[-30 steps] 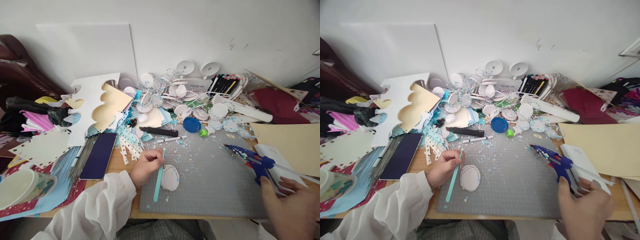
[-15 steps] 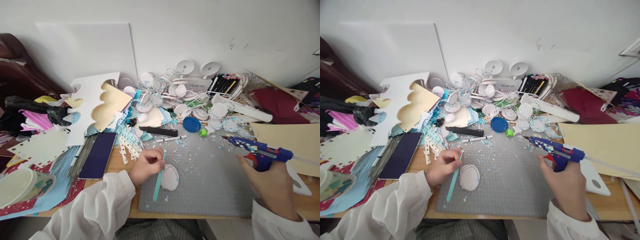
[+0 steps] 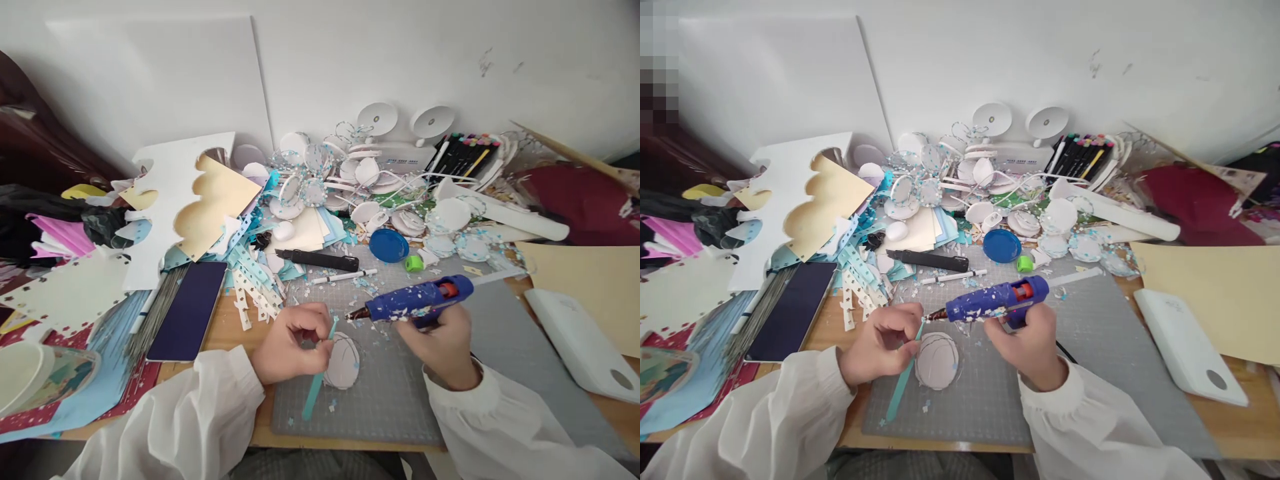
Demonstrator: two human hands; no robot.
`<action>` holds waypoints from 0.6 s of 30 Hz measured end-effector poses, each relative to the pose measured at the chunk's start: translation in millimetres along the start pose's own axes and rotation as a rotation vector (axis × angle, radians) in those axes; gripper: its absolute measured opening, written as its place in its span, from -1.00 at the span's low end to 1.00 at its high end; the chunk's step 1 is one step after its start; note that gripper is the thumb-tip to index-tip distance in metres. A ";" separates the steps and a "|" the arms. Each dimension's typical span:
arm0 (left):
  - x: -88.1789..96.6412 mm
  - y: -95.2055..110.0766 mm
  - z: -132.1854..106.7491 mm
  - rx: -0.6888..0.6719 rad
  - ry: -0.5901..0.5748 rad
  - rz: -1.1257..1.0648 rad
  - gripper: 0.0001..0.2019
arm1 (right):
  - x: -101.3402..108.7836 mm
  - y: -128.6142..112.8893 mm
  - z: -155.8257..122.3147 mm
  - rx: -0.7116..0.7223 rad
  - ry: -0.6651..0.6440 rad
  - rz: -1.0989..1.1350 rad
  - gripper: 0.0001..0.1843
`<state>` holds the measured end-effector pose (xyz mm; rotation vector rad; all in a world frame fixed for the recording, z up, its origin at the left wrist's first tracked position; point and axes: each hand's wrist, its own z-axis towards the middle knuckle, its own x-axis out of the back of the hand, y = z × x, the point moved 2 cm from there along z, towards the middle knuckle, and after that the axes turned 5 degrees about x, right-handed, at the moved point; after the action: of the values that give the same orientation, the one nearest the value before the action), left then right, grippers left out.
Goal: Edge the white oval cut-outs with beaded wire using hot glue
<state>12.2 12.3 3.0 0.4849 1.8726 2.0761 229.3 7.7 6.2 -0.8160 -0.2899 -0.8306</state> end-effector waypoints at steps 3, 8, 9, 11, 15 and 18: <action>0.5 -1.0 -0.6 0.001 -0.013 0.002 -0.71 | 0.4 4.0 -6.4 0.041 -0.003 0.011 -0.80; 0.4 -4.3 -1.4 0.005 -0.040 -0.017 -0.73 | 5.1 4.8 -8.1 0.103 -0.035 -0.021 -0.89; 0.3 -4.6 -1.6 0.006 -0.045 -0.024 -0.74 | 5.4 4.9 -8.2 0.115 -0.047 -0.033 -0.88; 0.1 -4.6 -2.1 -0.002 -0.054 -0.035 -0.74 | 5.4 5.2 -8.8 0.148 -0.062 -0.057 -0.87; 0.2 -3.7 -2.8 -0.016 -0.063 -0.039 -0.74 | 4.3 6.0 -9.5 0.196 -0.053 -0.065 -0.85; 0.2 -2.9 -2.6 -0.019 -0.068 -0.036 -0.74 | 3.5 5.4 -8.8 0.220 -0.052 -0.063 -0.86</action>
<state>10.8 10.4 -0.2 0.5067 1.8082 2.0264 235.0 1.4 -0.6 -0.6259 -0.4467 -0.8205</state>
